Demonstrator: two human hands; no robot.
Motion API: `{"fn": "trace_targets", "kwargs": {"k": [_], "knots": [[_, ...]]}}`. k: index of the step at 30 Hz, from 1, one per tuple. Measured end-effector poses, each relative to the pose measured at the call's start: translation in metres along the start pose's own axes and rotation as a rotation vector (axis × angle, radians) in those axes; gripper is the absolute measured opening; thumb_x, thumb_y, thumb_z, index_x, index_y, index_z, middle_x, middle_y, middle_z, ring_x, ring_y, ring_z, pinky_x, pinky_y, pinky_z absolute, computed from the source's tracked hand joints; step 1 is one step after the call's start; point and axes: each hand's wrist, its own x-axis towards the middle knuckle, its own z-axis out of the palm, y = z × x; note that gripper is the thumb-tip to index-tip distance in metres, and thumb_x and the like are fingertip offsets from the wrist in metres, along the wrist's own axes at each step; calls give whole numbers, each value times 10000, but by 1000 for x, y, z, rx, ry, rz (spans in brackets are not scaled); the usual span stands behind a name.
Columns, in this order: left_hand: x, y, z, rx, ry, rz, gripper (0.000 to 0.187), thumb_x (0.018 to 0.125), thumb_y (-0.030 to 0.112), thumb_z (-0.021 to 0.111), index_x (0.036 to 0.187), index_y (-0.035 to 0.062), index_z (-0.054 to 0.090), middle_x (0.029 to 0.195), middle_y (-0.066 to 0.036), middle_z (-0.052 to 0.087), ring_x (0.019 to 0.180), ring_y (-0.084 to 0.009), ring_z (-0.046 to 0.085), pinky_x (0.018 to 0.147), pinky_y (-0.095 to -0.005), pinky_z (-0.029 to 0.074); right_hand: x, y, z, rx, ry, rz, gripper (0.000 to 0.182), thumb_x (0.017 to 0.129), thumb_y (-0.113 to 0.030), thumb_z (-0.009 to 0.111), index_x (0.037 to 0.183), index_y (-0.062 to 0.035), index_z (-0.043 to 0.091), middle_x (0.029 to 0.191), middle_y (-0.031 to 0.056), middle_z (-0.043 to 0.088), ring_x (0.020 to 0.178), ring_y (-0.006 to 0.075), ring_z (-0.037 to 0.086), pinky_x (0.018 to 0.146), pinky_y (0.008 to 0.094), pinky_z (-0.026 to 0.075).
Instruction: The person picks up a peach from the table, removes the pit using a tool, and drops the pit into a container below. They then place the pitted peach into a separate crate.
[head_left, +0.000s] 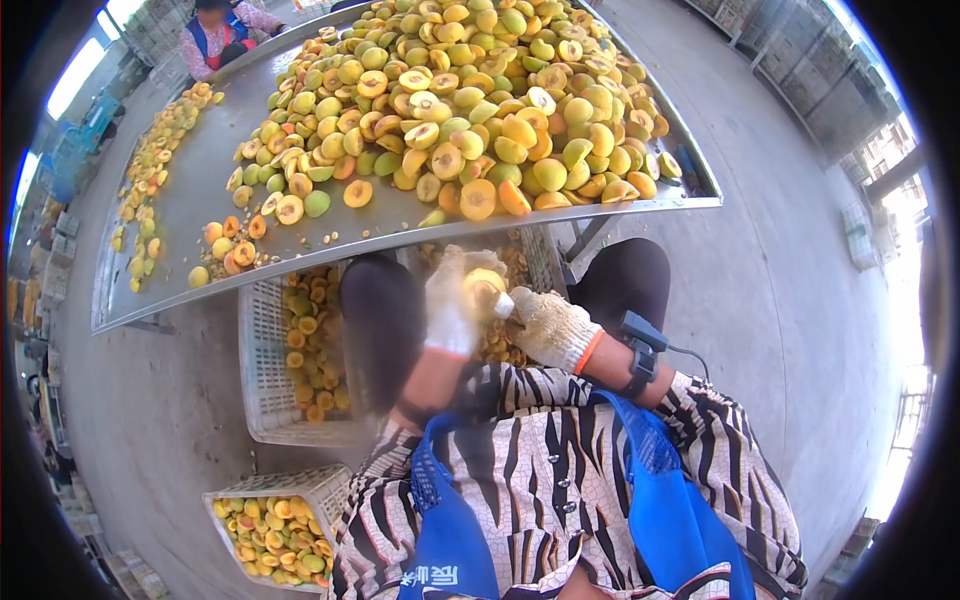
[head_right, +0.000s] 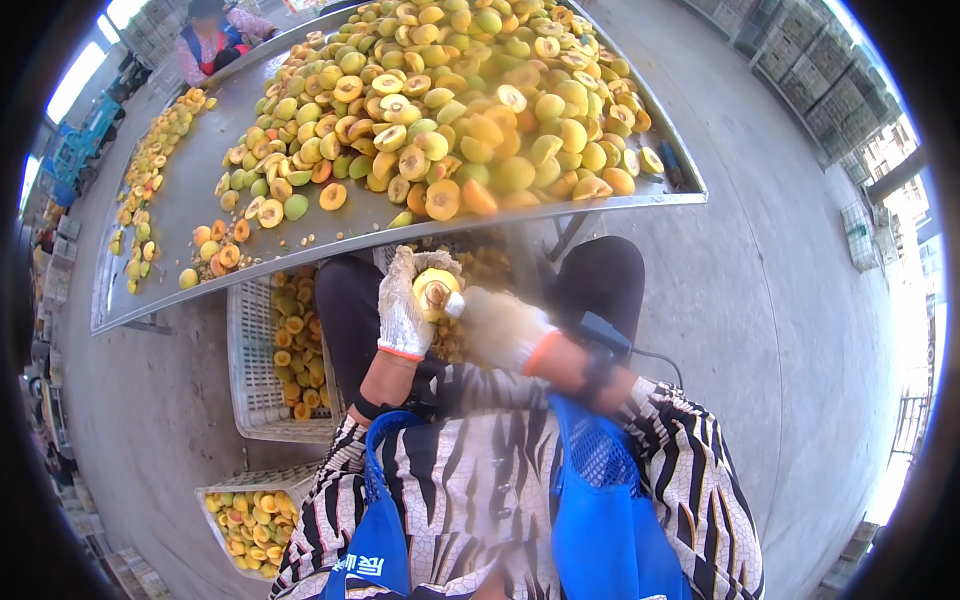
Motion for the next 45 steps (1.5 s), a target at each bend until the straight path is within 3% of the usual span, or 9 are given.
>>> {"fn": "trace_targets", "kwargs": {"k": [9,15,19,22,28,35,38,41,45], "knots": [[1,-15,-9,280,-172,165,504,1022,422,472,996,-43,663,842,-100,714,748,-182,666,726,-306,545,5,30,24,76,-5,-181,264,901,-265,618,1087,-79,598,902,231,679,874,419,664,743,513,526],[3,-16,-3,-99,-140,180,667,971,616,398,1114,17,653,1068,-196,683,993,-362,653,875,-529,544,-3,6,11,598,-182,62,268,867,-168,557,1090,-30,615,984,212,678,903,371,658,811,446,515],[15,-26,-10,11,-49,293,500,991,451,486,1053,-19,648,973,-193,692,851,-328,674,755,-462,575,14,19,43,488,0,-142,267,878,-171,546,1097,-35,611,985,211,683,878,364,668,803,444,519],[11,-19,-7,36,26,277,395,992,341,571,1001,-44,659,898,-179,706,732,-286,693,658,-380,588,19,26,45,152,124,-146,282,893,-199,596,1129,-44,590,808,117,677,674,208,651,638,366,529],[1,-12,-2,28,-120,185,299,979,243,618,931,-44,688,844,-143,717,659,-187,676,573,-261,533,9,23,40,477,-73,-168,258,897,-230,620,1077,-46,614,741,82,649,591,147,613,551,324,505],[22,-23,-32,309,-344,253,318,985,272,595,965,-35,675,898,-159,714,781,-245,697,726,-342,578,9,25,30,654,-383,-11,246,909,-272,642,1076,-91,634,695,4,612,539,77,562,484,254,461],[29,-27,-40,463,-484,398,303,980,273,601,981,-24,664,931,-154,708,826,-246,693,738,-351,574,40,66,86,210,32,-429,276,901,-301,672,1076,-90,635,694,-7,605,531,74,553,467,228,444],[28,-27,-42,226,-481,130,291,970,266,601,994,-19,654,950,-134,698,861,-227,682,741,-339,563,10,30,34,764,-488,38,226,905,-213,630,986,-2,627,695,35,628,495,132,572,435,296,464],[41,-59,-48,77,-344,159,323,971,290,564,1042,-16,642,957,-107,687,862,-213,676,743,-335,553,17,41,50,1122,-543,4,213,904,-207,647,982,-9,628,670,7,597,452,126,531,403,284,440]]}}
